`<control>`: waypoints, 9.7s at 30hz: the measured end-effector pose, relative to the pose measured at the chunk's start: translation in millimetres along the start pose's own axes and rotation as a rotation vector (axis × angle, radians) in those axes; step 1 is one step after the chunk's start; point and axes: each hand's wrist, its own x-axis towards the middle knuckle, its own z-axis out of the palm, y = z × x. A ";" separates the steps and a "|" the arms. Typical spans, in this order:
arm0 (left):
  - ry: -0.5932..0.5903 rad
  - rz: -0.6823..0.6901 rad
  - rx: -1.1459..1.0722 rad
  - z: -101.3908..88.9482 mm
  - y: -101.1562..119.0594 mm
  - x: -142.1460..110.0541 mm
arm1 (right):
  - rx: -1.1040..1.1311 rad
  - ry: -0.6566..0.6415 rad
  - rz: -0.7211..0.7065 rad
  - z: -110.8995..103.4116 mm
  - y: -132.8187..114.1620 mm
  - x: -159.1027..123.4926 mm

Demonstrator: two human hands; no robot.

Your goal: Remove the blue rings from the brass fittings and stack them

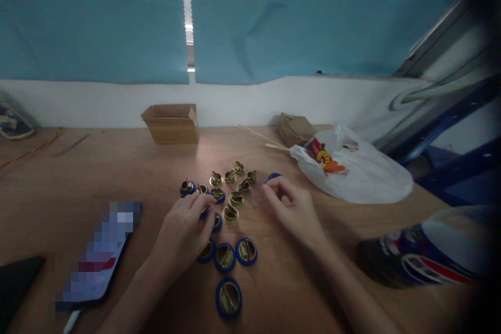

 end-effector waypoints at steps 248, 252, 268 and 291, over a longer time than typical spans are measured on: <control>-0.060 -0.213 -0.718 22.7 23.3 -14.0 | 0.261 -0.380 -0.110 22.9 -34.7 -33.5; -0.067 -0.173 -0.754 21.6 25.1 -14.1 | 0.421 -0.478 0.013 20.6 -37.5 -29.5; -0.015 -0.328 -0.876 20.3 30.5 -12.4 | 0.644 -0.448 0.092 30.6 -33.8 -29.2; 0.065 -0.311 -0.716 16.4 29.9 -11.4 | -0.199 -0.206 0.066 17.2 14.9 -6.7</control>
